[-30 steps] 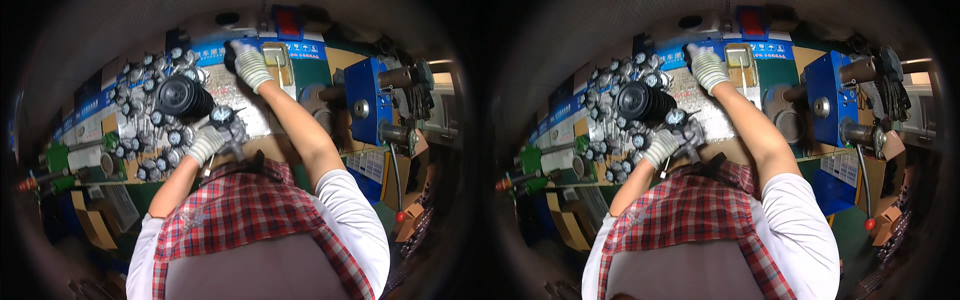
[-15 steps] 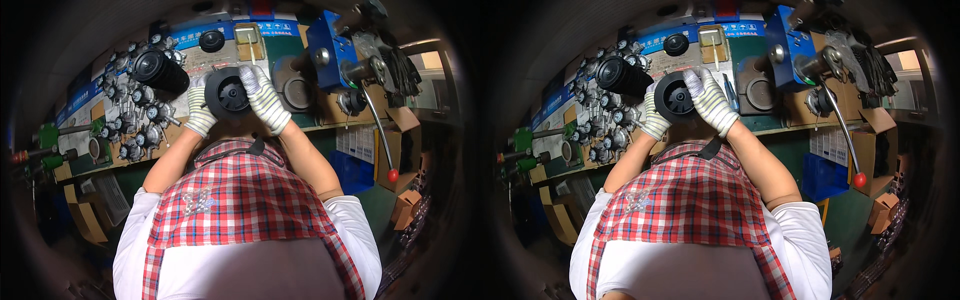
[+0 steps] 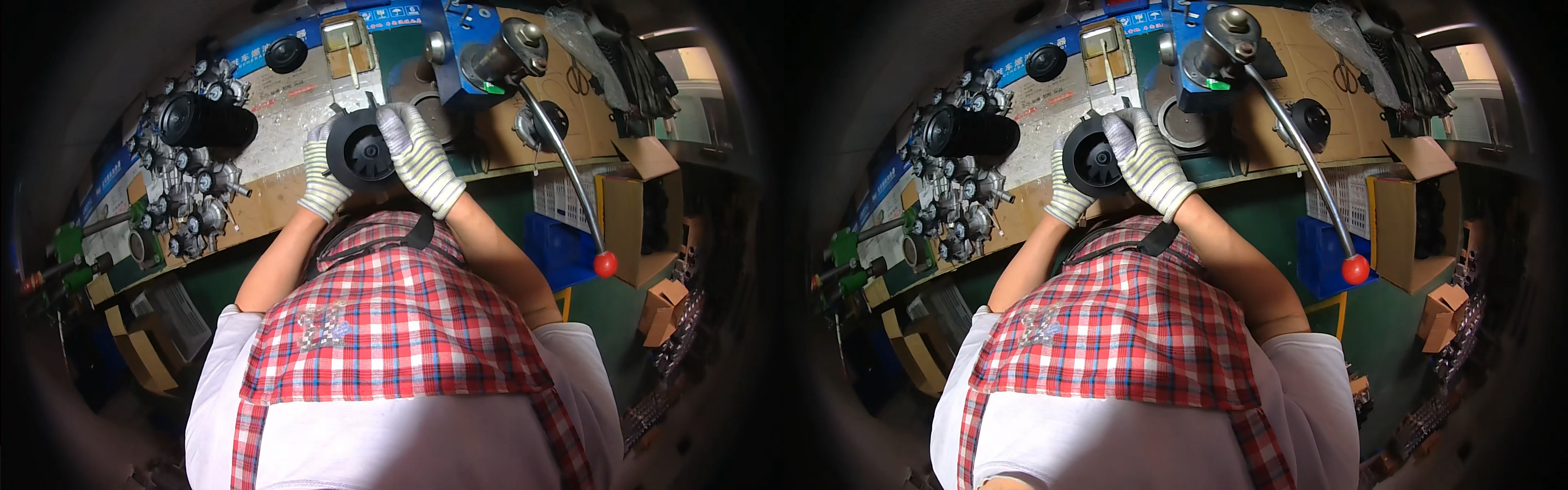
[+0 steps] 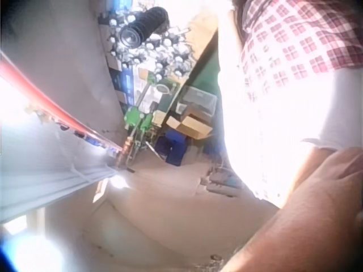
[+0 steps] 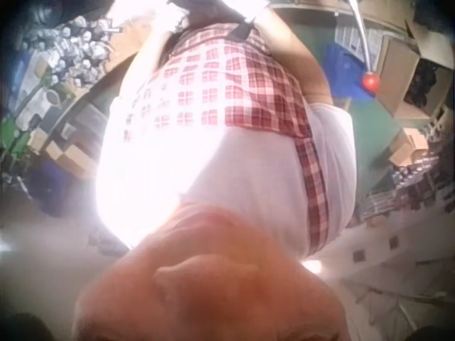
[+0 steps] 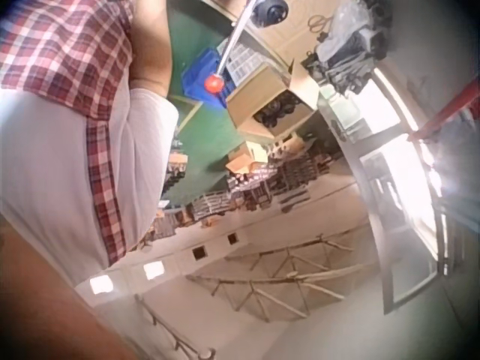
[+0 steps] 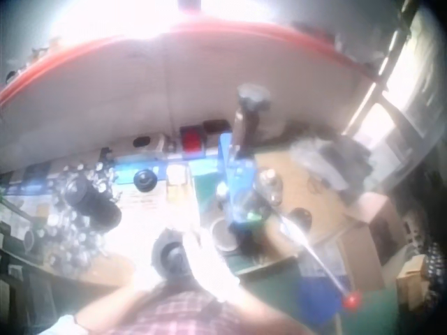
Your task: The person arranges black circular components on a pallet, covers them with cardboard, and then uses a utility knife to cut the cardboard. They move to a workbench, retrieve a utility knife, and return to cut the cardboard further. Finally, they assemble mechanical parts by attaching black circular components to silver housings using a blue press machine.
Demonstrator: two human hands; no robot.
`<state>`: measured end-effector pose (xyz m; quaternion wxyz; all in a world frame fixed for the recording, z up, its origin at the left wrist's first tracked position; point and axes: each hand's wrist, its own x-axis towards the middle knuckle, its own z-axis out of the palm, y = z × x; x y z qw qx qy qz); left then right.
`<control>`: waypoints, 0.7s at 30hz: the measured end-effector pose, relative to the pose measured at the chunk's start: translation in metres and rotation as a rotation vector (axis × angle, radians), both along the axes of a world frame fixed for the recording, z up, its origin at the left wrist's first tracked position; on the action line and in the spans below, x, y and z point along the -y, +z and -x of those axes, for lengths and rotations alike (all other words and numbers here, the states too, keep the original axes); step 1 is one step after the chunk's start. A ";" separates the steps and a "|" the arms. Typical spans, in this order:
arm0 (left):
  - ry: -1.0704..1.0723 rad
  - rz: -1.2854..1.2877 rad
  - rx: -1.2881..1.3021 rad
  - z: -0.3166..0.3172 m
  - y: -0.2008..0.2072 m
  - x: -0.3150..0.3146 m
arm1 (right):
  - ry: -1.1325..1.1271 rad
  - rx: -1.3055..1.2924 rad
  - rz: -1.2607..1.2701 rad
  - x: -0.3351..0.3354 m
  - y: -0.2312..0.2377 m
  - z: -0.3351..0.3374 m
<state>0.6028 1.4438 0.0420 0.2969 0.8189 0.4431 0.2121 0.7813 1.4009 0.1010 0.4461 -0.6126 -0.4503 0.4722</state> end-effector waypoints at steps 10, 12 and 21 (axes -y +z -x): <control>-0.238 0.768 -0.471 -0.085 -0.063 0.009 | 0.096 0.163 0.170 -0.001 -0.110 -0.104; -0.245 0.718 -0.405 -0.103 -0.067 0.004 | 0.029 0.083 0.309 -0.018 -0.096 -0.121; 0.059 0.306 0.295 -0.144 -0.168 -0.043 | 0.064 0.317 0.331 -0.057 -0.152 -0.147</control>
